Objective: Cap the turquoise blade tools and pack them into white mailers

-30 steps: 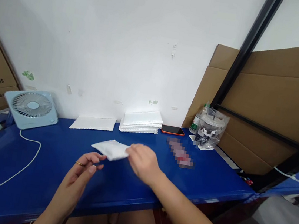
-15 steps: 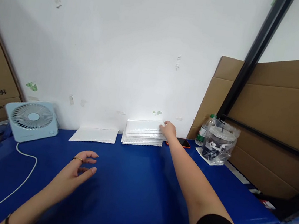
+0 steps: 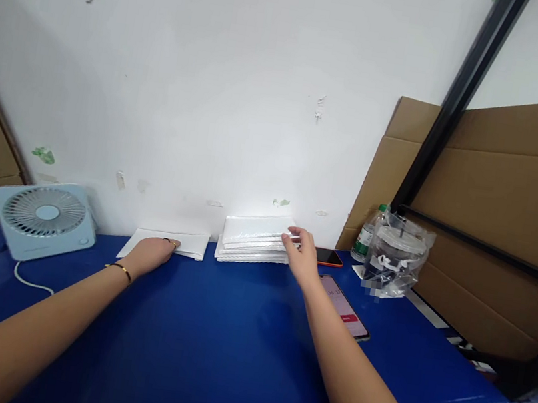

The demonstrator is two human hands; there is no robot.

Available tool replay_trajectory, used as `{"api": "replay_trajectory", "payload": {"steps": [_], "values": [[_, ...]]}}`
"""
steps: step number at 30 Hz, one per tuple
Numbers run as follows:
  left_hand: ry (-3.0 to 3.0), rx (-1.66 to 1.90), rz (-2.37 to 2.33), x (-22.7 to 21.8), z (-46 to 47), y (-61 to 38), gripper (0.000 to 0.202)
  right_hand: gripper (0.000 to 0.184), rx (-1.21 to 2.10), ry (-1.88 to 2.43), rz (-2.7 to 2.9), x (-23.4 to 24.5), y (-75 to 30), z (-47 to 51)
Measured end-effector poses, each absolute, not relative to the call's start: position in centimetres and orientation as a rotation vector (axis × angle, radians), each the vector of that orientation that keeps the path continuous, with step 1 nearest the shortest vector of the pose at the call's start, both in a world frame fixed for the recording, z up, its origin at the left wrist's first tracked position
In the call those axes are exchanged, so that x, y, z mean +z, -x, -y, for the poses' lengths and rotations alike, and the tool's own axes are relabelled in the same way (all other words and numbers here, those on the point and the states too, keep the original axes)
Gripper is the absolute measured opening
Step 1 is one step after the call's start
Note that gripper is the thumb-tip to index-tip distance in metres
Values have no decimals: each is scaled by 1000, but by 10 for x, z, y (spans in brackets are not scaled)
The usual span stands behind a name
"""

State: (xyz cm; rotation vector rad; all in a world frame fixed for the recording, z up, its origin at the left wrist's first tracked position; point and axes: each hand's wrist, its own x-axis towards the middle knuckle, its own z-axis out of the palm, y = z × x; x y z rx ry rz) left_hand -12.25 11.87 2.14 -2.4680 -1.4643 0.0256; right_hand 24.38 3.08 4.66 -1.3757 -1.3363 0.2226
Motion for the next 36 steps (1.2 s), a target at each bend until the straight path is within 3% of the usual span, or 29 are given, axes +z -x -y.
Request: {"api": "replay_trajectory", "payload": {"steps": [5,10,13,15,19,20,22,26,36], "values": [[2461,83,1397,27,-96,119,27,36,836,1275,1383,22,-201,-8],[2520,-28,1286,13,-25,107,33,40,1609,1030,936,3,-155,5],[2640,-221,1291,9,13,88,34,39,1769,1025,907,-2,-141,9],[2716,-333,1278,12,25,74,36,36,1679,1097,1000,-2,-139,11],[2870,-398,1189,16,22,52,93,36,1344,1111,1257,3,-154,11],[2907,-350,1208,16,18,48,100,36,1245,1144,1354,5,-160,10],[2931,-250,1282,17,13,43,95,36,981,1278,1572,5,-174,6],[2823,-25,1284,37,9,32,63,32,536,1521,1824,-1,-203,-8],[2662,512,1228,127,21,-9,43,32,525,1642,1787,-17,-244,-32]]}}
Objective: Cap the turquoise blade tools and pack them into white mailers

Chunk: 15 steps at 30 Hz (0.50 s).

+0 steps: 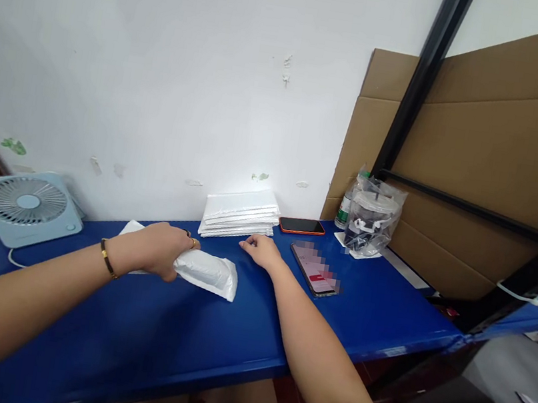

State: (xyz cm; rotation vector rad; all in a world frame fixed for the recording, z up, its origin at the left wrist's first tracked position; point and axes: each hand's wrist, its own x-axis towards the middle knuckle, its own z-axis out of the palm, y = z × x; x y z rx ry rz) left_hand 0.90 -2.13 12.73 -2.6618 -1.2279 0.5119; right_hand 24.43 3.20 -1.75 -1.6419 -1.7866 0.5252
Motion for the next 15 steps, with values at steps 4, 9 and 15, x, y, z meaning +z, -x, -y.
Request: {"api": "replay_trajectory", "payload": {"steps": [4,9,15], "values": [[2615,562,1202,144,30,-20,37,33,563,1605,1795,-19,-243,-32],[2573,551,1279,157,33,-21,35,35,609,1613,1744,-20,-243,-33],[2594,503,1305,167,31,-14,35,36,563,1638,1768,-21,-244,-34]]}}
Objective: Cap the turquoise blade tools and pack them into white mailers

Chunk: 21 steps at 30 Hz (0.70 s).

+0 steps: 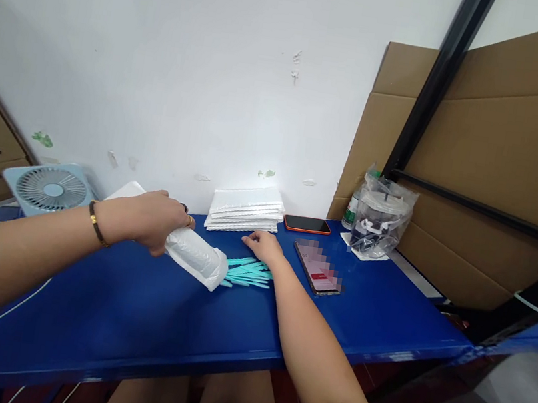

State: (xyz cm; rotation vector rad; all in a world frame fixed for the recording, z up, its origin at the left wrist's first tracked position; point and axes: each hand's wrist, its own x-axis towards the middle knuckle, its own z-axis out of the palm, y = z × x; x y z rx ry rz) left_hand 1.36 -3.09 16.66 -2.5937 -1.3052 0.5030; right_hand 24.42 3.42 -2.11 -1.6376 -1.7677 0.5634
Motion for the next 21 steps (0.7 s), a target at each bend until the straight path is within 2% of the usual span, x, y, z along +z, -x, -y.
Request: {"api": "replay_trajectory", "payload": {"steps": [12,18,21], "values": [[2510,403,1310,195,14,22,29,38,571,1648,1803,-22,-245,-33],[2368,474,1428,213,0,57,47,40,568,1640,1810,-22,-246,-33],[2286,505,1558,205,-14,80,60,39,562,1637,1826,-21,-246,-32]]}}
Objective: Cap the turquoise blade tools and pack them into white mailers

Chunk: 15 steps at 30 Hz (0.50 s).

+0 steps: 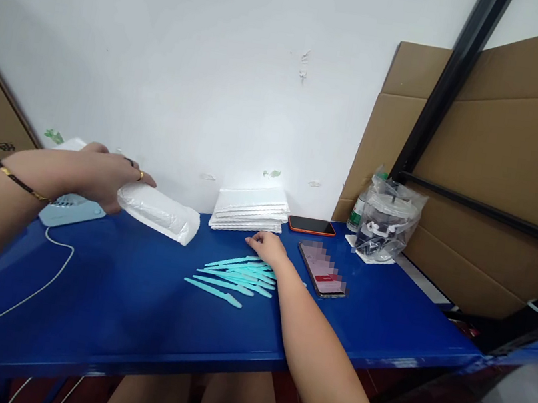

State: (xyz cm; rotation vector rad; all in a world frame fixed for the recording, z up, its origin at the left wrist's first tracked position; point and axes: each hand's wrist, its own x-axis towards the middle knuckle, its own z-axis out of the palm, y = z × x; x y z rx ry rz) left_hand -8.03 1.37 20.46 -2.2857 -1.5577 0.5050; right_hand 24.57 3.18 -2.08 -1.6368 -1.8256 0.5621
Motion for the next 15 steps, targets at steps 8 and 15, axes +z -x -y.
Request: {"api": "replay_trajectory", "payload": {"steps": [8,15], "values": [[2578,314,1749,101,-67,141,81,40,580,1616,1835,-21,-245,-32],[2547,172,1790,34,-93,146,86,32,521,1620,1851,-5,-252,-27]]}}
